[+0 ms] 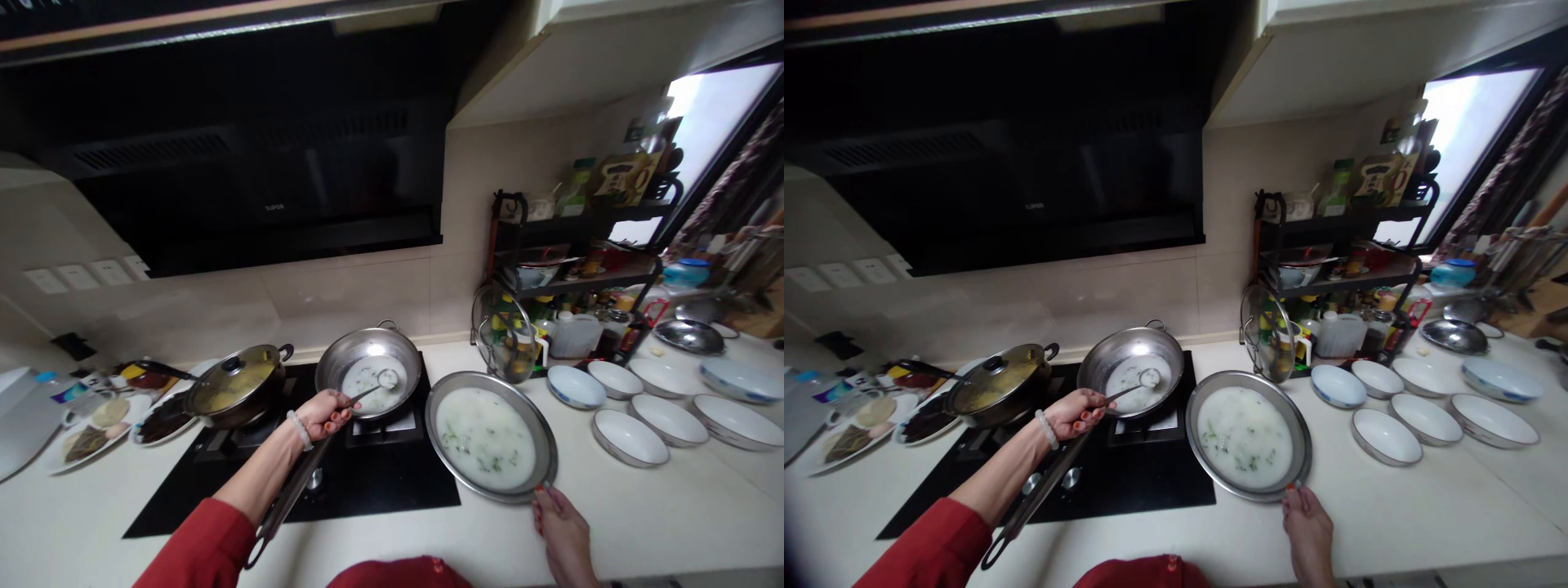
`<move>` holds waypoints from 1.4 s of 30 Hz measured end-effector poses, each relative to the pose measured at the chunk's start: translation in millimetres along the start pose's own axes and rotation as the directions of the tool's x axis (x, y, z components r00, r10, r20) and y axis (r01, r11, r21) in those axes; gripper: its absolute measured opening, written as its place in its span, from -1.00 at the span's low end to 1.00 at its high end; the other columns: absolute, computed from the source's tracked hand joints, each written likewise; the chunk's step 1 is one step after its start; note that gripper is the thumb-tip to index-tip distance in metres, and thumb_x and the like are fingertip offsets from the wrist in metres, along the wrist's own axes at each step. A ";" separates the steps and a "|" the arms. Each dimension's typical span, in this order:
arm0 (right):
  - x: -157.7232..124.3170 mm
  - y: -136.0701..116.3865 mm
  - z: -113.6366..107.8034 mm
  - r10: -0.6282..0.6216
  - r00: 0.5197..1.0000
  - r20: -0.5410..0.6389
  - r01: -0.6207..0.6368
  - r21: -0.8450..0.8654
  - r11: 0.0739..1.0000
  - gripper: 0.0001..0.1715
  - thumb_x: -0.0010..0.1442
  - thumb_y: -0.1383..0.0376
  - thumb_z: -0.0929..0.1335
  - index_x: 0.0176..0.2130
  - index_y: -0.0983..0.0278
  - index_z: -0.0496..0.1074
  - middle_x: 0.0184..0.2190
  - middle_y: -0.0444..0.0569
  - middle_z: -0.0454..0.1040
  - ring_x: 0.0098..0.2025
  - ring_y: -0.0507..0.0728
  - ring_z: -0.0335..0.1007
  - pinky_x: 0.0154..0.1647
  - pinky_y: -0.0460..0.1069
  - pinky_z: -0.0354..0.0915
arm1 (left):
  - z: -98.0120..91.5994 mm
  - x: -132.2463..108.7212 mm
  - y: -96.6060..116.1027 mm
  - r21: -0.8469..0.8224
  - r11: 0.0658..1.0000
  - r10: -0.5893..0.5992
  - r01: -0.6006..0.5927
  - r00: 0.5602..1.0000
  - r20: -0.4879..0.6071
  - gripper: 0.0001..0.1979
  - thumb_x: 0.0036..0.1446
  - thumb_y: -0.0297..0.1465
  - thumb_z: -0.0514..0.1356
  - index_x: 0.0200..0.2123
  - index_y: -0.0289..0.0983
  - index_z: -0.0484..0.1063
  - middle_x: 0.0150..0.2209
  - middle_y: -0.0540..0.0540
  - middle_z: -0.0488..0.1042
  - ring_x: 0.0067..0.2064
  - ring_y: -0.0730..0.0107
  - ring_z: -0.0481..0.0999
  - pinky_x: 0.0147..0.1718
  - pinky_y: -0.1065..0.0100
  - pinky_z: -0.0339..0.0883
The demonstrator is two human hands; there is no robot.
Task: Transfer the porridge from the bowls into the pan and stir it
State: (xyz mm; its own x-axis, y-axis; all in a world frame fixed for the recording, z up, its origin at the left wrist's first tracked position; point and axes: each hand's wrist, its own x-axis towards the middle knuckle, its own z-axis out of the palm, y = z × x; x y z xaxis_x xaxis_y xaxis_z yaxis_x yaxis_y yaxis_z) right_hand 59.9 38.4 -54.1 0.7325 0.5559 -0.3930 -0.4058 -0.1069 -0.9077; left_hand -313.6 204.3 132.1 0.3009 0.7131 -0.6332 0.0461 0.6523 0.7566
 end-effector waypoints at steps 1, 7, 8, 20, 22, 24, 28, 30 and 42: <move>-0.1 -0.1 0.1 0.000 1.000 -0.001 0.000 -0.002 1.000 -0.38 -0.42 0.11 0.47 -0.32 0.28 0.30 -0.70 -0.26 0.32 -0.66 -0.05 0.15 -0.69 -0.14 0.07 | 4.7 -2.4 2.0 0.008 1.000 0.009 -0.009 1.000 0.016 -0.91 0.07 -0.51 0.12 -0.37 -0.45 0.38 -0.70 0.08 0.23 -0.76 0.75 -0.01 -0.82 0.65 -0.24; 0.2 1.0 0.0 0.003 1.000 -0.011 -0.003 0.007 1.000 -0.35 -0.42 0.10 0.47 -0.29 0.29 0.31 -0.70 -0.27 0.31 -0.66 -0.05 0.15 -0.69 -0.14 0.06 | 42.1 -15.0 6.5 0.076 0.996 0.023 -0.035 0.988 0.156 -0.88 0.05 -0.48 0.13 -0.33 -0.43 0.38 -0.69 0.10 0.21 -0.74 0.74 -0.05 -0.81 0.62 -0.25; 0.7 1.7 -0.1 0.004 1.000 -0.014 -0.004 0.005 1.000 -0.35 -0.42 0.10 0.47 -0.29 0.29 0.31 -0.70 -0.27 0.32 -0.66 -0.05 0.15 -0.69 -0.14 0.06 | 49.5 -15.6 4.8 0.091 0.995 0.017 -0.034 0.983 0.181 -0.88 0.04 -0.48 0.13 -0.33 -0.43 0.38 -0.69 0.11 0.21 -0.74 0.74 -0.05 -0.80 0.61 -0.26; -1.1 1.2 0.2 -0.009 1.000 -0.006 0.009 0.022 1.000 -0.35 -0.42 0.07 0.48 -0.31 0.29 0.32 -0.70 -0.27 0.33 -0.66 -0.05 0.15 -0.69 -0.14 0.05 | 117.7 31.3 -74.9 0.861 0.386 0.254 -0.331 0.936 0.245 -0.91 0.08 -0.46 0.06 -0.43 -0.31 0.34 -0.63 -0.03 0.33 -0.62 0.44 0.32 -0.55 0.37 0.21; -2.7 -0.4 0.7 -0.011 1.000 0.001 0.011 0.030 0.999 -0.35 -0.42 0.07 0.48 -0.32 0.29 0.32 -0.71 -0.27 0.31 -0.67 -0.05 0.14 -0.70 -0.14 0.05 | 116.7 35.3 -84.1 0.912 0.165 0.358 -0.377 0.884 0.301 -0.91 -0.05 -0.54 0.14 -0.39 -0.32 0.37 -0.55 -0.15 0.39 -0.46 0.25 0.45 -0.42 0.28 0.26; -3.4 -0.9 0.8 -0.018 1.000 0.008 0.018 0.030 0.999 -0.37 -0.41 0.07 0.49 -0.33 0.29 0.32 -0.71 -0.27 0.31 -0.67 -0.06 0.13 -0.69 -0.14 0.04 | 112.8 36.1 -87.3 0.924 0.058 0.430 -0.379 0.845 0.319 -0.74 -0.15 -0.60 0.18 -0.29 -0.35 0.38 -0.49 -0.24 0.41 -0.39 0.09 0.48 -0.39 0.21 0.26; -2.2 0.1 0.2 -0.030 0.999 0.016 0.030 0.000 1.000 -0.39 -0.40 0.05 0.48 -0.34 0.29 0.32 -0.71 -0.29 0.26 -0.67 -0.05 0.12 -0.70 -0.14 0.02 | 104.3 28.7 -74.9 0.886 0.155 0.500 -0.438 0.808 0.312 -0.91 0.00 -0.52 0.12 -0.36 -0.32 0.36 -0.58 -0.17 0.37 -0.50 0.20 0.44 -0.47 0.27 0.24; -1.5 0.4 -0.1 -0.019 1.000 0.015 0.019 -0.012 1.000 -0.37 -0.41 0.04 0.48 -0.33 0.29 0.33 -0.71 -0.28 0.27 -0.67 -0.05 0.12 -0.70 -0.13 0.03 | 99.9 20.8 -62.6 0.801 0.416 0.433 -0.431 0.868 0.243 -0.88 0.14 -0.41 0.03 -0.38 -0.29 0.33 -0.66 -0.03 0.30 -0.66 0.41 0.30 -0.59 0.36 0.17; -2.9 -1.9 0.9 -0.003 1.000 -0.001 0.003 0.011 1.000 -0.36 -0.42 0.08 0.48 -0.32 0.29 0.32 -0.70 -0.28 0.30 -0.66 -0.05 0.14 -0.69 -0.14 0.06 | -3.6 -9.4 -11.8 0.419 0.874 0.273 -0.245 0.962 -0.006 -0.72 0.03 -0.19 0.18 -0.35 -0.31 0.32 -0.71 0.17 0.21 -0.77 0.70 -0.06 -0.81 0.57 -0.22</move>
State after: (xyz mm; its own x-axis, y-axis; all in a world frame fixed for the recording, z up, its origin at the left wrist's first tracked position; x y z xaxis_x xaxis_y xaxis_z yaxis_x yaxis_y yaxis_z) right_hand 58.1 37.7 -51.0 0.7340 0.5556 -0.3904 -0.4099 -0.0958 -0.9071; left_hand -320.4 190.7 128.6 0.2963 0.8655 -0.4039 0.3658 0.2878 0.8851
